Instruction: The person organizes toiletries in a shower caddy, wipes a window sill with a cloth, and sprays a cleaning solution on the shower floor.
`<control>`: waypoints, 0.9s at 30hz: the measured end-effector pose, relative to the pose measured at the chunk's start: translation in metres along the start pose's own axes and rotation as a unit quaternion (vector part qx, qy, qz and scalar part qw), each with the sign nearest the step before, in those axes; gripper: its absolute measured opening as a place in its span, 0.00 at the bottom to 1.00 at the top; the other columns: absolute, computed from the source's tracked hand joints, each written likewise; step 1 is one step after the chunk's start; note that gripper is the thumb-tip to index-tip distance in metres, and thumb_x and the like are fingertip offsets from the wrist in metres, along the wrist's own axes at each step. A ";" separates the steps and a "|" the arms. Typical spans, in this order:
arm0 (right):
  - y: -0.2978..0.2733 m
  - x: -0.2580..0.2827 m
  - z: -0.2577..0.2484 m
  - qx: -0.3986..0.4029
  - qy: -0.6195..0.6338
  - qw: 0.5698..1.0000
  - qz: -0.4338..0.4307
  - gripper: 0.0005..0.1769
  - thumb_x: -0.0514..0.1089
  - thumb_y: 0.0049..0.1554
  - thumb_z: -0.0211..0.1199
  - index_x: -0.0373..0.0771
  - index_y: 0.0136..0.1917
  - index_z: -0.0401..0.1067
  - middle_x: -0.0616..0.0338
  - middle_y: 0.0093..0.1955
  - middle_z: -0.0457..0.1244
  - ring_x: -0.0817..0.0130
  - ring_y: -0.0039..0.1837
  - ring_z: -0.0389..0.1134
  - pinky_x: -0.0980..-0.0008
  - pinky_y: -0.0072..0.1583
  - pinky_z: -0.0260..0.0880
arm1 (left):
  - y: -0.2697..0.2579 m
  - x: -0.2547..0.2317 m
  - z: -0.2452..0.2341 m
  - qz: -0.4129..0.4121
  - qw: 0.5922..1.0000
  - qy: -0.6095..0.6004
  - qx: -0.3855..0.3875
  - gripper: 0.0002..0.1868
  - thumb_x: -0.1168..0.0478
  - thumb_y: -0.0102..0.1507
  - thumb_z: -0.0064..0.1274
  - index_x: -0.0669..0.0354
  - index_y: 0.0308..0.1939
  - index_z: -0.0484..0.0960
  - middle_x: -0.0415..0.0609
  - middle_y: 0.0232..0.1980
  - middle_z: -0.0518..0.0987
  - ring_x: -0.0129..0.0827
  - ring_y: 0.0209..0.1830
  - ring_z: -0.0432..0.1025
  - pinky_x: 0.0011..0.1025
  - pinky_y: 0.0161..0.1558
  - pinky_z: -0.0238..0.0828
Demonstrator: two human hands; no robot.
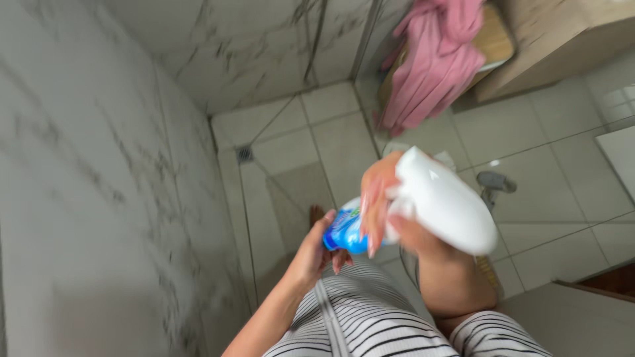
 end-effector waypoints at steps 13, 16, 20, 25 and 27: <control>0.122 0.108 -0.153 -0.453 -0.391 0.748 -0.287 0.15 0.42 0.76 0.62 0.27 0.67 0.66 0.51 0.52 0.65 0.68 0.38 0.66 0.64 0.38 0.72 | 0.172 -0.196 0.084 0.142 0.899 0.414 0.025 0.22 0.53 0.70 0.46 0.57 0.63 0.84 0.51 0.34 0.84 0.36 0.38 0.78 0.36 0.47 0.74; 0.160 0.128 -0.144 -0.452 -0.454 0.691 -0.335 0.17 0.41 0.75 0.64 0.26 0.67 0.67 0.53 0.56 0.66 0.67 0.48 0.71 0.64 0.39 0.75 | 0.202 -0.256 0.160 0.480 0.729 0.460 0.164 0.28 0.65 0.66 0.59 0.62 0.70 0.72 0.59 0.62 0.78 0.49 0.64 0.73 0.40 0.64 0.69; 0.197 0.144 -0.141 -0.512 -0.456 0.637 -0.352 0.17 0.45 0.66 0.62 0.33 0.63 0.67 0.57 0.52 0.71 0.67 0.47 0.76 0.71 0.39 0.77 | 0.255 -0.314 0.261 0.572 0.650 0.400 0.300 0.42 0.58 0.64 0.65 0.63 0.79 0.61 0.63 0.68 0.74 0.56 0.68 0.68 0.43 0.69 0.65; 0.209 0.206 -0.178 -0.452 -0.576 0.510 -0.452 0.14 0.37 0.76 0.67 0.25 0.69 0.71 0.47 0.62 0.71 0.64 0.64 0.73 0.64 0.66 0.80 | 0.306 -0.330 0.338 0.526 0.652 0.312 0.447 0.33 0.55 0.68 0.65 0.57 0.75 0.70 0.59 0.67 0.79 0.49 0.64 0.78 0.39 0.63 0.76; 0.211 0.247 -0.189 -0.447 -0.620 0.430 -0.480 0.09 0.36 0.74 0.68 0.26 0.61 0.73 0.50 0.54 0.71 0.65 0.56 0.72 0.66 0.57 0.76 | 0.319 -0.330 0.376 0.497 0.665 0.268 0.488 0.32 0.55 0.70 0.62 0.60 0.75 0.69 0.59 0.64 0.80 0.44 0.56 0.80 0.39 0.57 0.77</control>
Point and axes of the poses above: each hand's wrist, its own y-axis towards the middle knuckle, its own z-axis out of the palm, x = y × z, the point moved 2 cm from there along y, towards the middle knuckle
